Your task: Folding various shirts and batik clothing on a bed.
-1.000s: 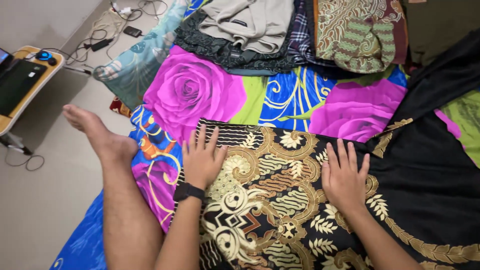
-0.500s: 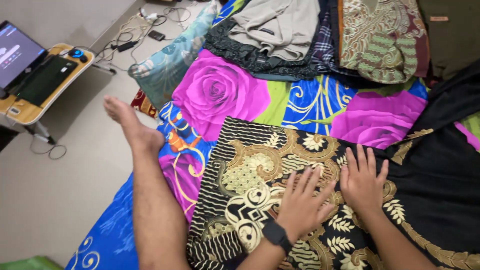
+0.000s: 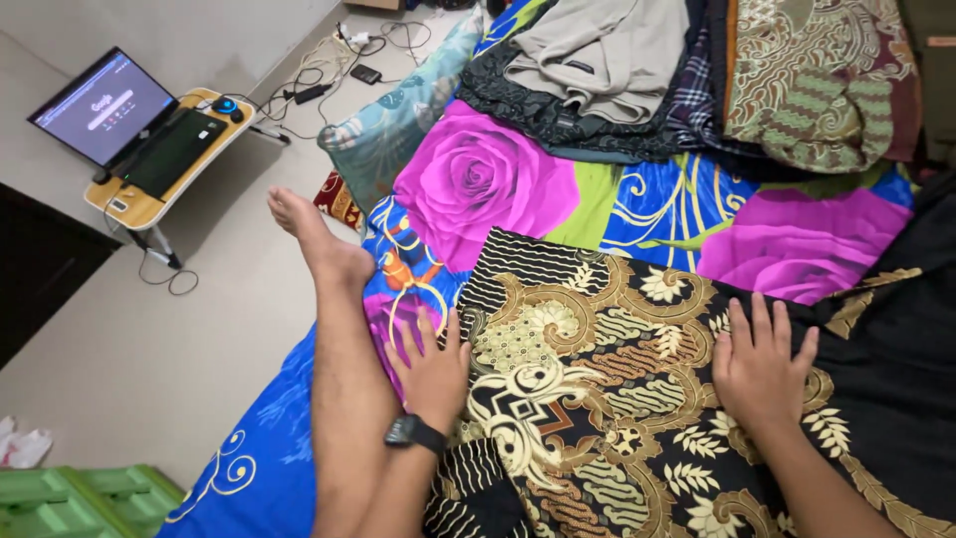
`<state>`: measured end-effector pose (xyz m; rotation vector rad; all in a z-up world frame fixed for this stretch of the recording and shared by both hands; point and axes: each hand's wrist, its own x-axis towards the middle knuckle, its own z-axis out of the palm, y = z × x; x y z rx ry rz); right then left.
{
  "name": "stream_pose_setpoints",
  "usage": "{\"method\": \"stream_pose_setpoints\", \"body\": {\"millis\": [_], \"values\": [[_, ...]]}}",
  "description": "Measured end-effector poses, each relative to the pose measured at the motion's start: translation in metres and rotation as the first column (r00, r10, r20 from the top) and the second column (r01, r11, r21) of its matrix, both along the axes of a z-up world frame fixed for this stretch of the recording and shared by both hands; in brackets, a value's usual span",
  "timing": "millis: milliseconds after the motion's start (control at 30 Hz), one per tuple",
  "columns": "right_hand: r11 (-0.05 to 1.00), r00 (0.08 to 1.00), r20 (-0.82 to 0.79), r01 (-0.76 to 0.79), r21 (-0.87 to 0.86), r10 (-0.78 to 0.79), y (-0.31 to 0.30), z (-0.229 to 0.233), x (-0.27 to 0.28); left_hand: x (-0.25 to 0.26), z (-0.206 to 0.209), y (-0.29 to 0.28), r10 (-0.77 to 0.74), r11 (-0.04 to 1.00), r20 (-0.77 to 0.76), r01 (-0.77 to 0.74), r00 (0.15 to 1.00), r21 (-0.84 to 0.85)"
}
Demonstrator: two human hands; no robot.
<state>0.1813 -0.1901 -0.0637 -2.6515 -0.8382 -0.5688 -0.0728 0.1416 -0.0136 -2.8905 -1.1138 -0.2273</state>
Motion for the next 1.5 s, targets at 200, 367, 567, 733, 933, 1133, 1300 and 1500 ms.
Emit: {"method": "stream_pose_setpoints", "body": {"millis": [200, 367, 567, 733, 933, 1133, 1300, 1500], "values": [[1.0, 0.999, 0.028, 0.023, -0.012, -0.022, 0.002, -0.001, -0.001, 0.09, -0.01, -0.065, -0.478, 0.878, 0.113, 0.467, 0.871, 0.106], [0.995, 0.997, 0.054, 0.061, -0.073, -0.057, 0.004, -0.005, 0.003, 0.154, -0.01, -0.075, -0.434, 0.886, 0.252, 0.461, 0.865, -0.057], [0.992, 1.0, -0.003, -0.026, -0.121, 0.026, -0.015, 0.015, 0.006, 0.169, -0.004, -0.073, -0.258, 0.959, 0.12, 0.269, 0.958, -0.084], [0.919, 0.993, -0.053, 0.074, -0.387, -0.103, -0.126, 0.051, 0.037, 0.173, -0.019, -0.07, -0.282, 0.956, 0.207, 0.293, 0.937, -0.027], [0.858, 0.913, 0.079, 0.404, -0.317, -0.401, -0.228, 0.037, 0.056, 0.169, -0.014, -0.07, -0.289, 0.954, 0.147, 0.297, 0.946, -0.032], [0.723, 0.987, -0.117, -0.158, -0.673, 0.107, -0.178, 0.078, -0.049, 0.165, -0.022, -0.067, -0.323, 0.942, 0.214, 0.335, 0.922, -0.02], [0.921, 0.98, -0.138, -0.182, -0.344, 0.142, -0.273, 0.073, -0.05, 0.155, -0.044, -0.061, -0.405, 0.908, 0.31, 0.418, 0.86, 0.027], [0.944, 0.998, -0.066, -0.035, -0.329, 0.014, -0.21, 0.084, -0.067, 0.138, 0.016, -0.195, -0.73, 0.558, 0.361, 0.811, 0.58, -0.175]]}}
